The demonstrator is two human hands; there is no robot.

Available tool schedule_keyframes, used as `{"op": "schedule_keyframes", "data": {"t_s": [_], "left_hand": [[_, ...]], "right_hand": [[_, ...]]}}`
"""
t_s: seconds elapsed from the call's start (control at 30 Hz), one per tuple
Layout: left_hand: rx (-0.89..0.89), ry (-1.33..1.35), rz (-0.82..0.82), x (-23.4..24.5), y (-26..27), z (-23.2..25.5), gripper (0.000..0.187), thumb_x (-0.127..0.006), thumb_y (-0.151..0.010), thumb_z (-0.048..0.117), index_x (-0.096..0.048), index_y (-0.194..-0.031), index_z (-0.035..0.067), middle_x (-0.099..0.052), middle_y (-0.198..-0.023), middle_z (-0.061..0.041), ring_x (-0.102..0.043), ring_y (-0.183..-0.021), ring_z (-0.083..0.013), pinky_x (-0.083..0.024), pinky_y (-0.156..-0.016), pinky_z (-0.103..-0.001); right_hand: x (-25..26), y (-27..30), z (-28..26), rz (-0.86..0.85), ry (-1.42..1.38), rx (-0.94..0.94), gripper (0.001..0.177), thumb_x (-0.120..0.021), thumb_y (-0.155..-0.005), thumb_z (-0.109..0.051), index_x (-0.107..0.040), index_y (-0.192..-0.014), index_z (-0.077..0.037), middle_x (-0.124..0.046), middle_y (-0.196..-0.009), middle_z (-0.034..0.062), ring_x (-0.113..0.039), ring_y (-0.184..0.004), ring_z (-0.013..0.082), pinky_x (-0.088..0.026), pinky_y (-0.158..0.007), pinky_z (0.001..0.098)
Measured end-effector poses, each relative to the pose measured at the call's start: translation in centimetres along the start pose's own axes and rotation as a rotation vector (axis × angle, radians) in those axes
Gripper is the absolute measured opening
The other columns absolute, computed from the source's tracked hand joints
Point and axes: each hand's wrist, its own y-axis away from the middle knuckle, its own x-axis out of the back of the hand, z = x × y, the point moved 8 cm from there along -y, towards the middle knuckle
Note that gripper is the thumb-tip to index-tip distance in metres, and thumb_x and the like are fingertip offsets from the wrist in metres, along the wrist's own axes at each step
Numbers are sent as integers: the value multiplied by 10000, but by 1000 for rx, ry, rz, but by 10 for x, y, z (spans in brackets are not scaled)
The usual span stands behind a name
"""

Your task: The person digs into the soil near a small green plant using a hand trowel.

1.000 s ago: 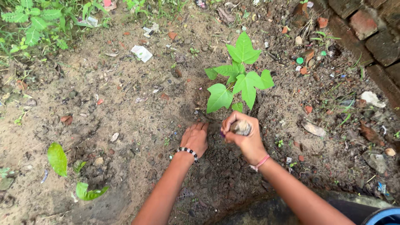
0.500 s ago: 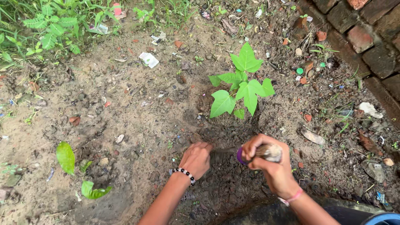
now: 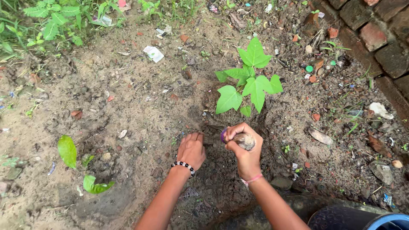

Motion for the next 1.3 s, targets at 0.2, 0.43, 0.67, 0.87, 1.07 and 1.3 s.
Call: {"op": "schedule_keyframes", "data": {"t_s": [0.2,0.43,0.67,0.87,1.07,1.3], "left_hand": [[-25,28,10,13,9,8,333,-617,-821,95,-639,-1131,-24,-660,-1171,-207,-588,-1142,-378,-452,-1017,-480],[-14,58,-148,20,14,11,277,-590,-856,123,-663,-1104,24,-670,-1122,-181,-594,-1156,-349,-450,-1049,-458],[0,55,-185,-5,1,16,362,-575,-864,99,-642,-1198,-24,-643,-1233,-212,-587,-1189,-347,-418,-1080,-471],[-14,-4,-326,-8,24,26,246,-556,-903,130,-680,-1066,-6,-675,-1181,-191,-591,-1221,-348,-396,-1142,-475],[-70,123,-157,6,21,24,347,-571,-850,119,-665,-1166,12,-674,-1174,-190,-591,-1177,-358,-413,-1067,-486],[-34,197,-109,5,-5,28,407,-549,-857,115,-661,-1241,43,-671,-1237,-170,-582,-1212,-335,-408,-1080,-469]], "right_hand": [[24,22,-22,-98,57,-130,268,-612,-571,142,-581,-778,-26,-624,-826,80,-617,-841,176,-520,-797,319],[16,41,-67,-244,99,-64,189,-650,-615,103,-612,-762,-9,-636,-788,97,-623,-786,211,-555,-914,426],[31,20,-88,-132,158,58,214,-597,-623,69,-629,-815,-20,-650,-813,107,-645,-824,204,-534,-1063,480],[23,-2,-36,-125,248,76,200,-607,-652,83,-640,-810,-36,-682,-850,80,-674,-853,189,-487,-1178,429],[27,15,-24,-210,265,-64,194,-627,-592,83,-621,-739,-44,-667,-775,73,-645,-779,185,-567,-898,404],[74,24,-68,-162,70,-106,154,-613,-607,24,-635,-750,-29,-646,-750,98,-648,-749,212,-559,-830,418]]}}
